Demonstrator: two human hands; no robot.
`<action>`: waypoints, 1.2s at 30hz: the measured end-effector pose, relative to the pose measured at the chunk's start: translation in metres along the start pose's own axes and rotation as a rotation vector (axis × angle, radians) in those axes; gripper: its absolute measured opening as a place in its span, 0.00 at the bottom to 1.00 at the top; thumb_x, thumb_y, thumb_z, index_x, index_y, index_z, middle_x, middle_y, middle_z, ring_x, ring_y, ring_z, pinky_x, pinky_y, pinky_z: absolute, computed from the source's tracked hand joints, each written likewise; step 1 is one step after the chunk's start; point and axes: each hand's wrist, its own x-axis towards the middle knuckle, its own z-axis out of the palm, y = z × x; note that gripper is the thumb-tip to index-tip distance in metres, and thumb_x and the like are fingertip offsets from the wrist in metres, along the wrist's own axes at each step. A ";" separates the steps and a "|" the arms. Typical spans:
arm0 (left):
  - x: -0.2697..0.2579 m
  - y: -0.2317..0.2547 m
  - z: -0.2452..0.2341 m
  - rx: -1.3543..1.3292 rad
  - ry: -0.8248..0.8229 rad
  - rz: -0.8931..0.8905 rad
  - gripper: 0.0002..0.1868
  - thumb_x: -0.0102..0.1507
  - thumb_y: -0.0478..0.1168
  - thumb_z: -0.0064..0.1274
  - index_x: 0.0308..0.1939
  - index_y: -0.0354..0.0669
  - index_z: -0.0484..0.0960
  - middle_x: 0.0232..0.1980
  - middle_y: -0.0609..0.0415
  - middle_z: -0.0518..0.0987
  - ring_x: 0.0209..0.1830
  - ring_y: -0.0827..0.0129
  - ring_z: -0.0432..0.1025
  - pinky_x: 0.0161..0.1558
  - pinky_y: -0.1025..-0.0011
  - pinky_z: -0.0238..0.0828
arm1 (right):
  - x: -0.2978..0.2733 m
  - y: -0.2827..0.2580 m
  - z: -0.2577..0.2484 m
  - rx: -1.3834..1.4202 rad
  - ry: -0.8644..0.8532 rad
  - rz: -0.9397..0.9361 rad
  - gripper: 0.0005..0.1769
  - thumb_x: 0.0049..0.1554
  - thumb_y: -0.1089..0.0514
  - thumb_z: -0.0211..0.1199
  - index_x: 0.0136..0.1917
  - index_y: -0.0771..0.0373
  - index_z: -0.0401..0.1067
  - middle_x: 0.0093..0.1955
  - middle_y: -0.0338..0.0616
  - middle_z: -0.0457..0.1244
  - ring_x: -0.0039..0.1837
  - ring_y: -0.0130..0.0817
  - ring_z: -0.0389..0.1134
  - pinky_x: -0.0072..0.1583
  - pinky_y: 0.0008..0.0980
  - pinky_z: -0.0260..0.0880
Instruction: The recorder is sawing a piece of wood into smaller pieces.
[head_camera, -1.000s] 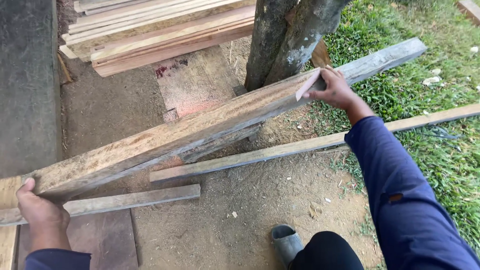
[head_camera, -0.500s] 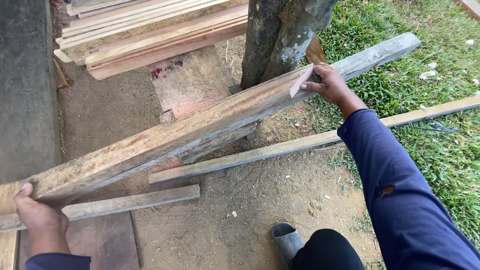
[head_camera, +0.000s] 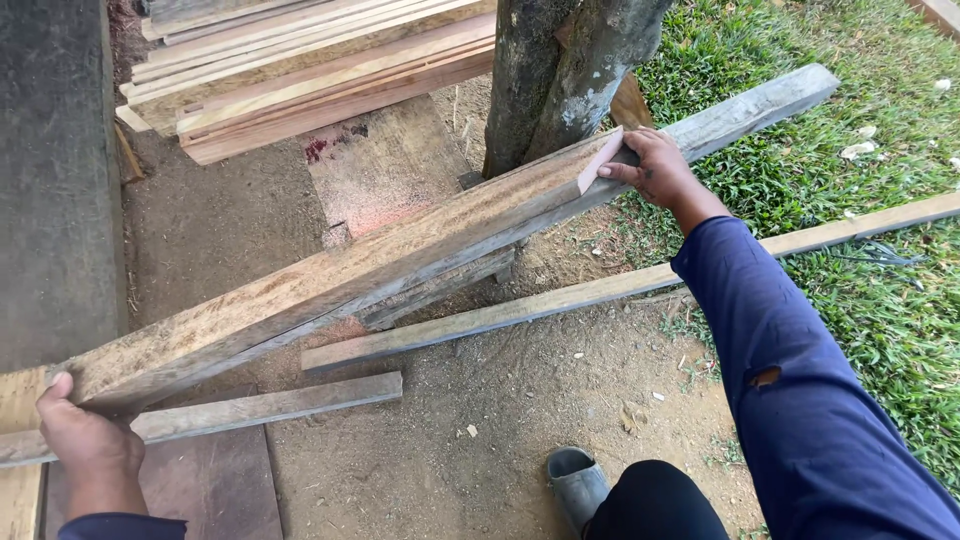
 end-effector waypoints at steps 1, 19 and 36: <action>-0.004 0.004 0.003 0.011 -0.001 -0.001 0.25 0.69 0.54 0.44 0.64 0.45 0.72 0.66 0.50 0.76 0.66 0.60 0.73 0.62 0.53 0.71 | 0.002 -0.008 -0.005 0.009 -0.055 0.091 0.36 0.55 0.30 0.68 0.55 0.66 0.73 0.53 0.58 0.66 0.64 0.60 0.65 0.68 0.50 0.61; 0.004 -0.003 -0.003 0.020 0.012 0.026 0.26 0.71 0.54 0.46 0.66 0.41 0.73 0.66 0.48 0.76 0.66 0.58 0.74 0.62 0.54 0.72 | -0.001 -0.009 -0.011 0.066 -0.034 -0.066 0.35 0.56 0.32 0.67 0.57 0.67 0.73 0.57 0.61 0.66 0.67 0.62 0.63 0.75 0.51 0.56; -0.003 0.004 0.005 0.020 0.002 0.025 0.27 0.72 0.53 0.46 0.66 0.37 0.71 0.65 0.47 0.76 0.65 0.58 0.74 0.62 0.54 0.71 | -0.030 0.025 0.010 -0.005 0.605 0.604 0.45 0.63 0.32 0.69 0.72 0.69 0.58 0.72 0.64 0.53 0.73 0.57 0.52 0.72 0.55 0.50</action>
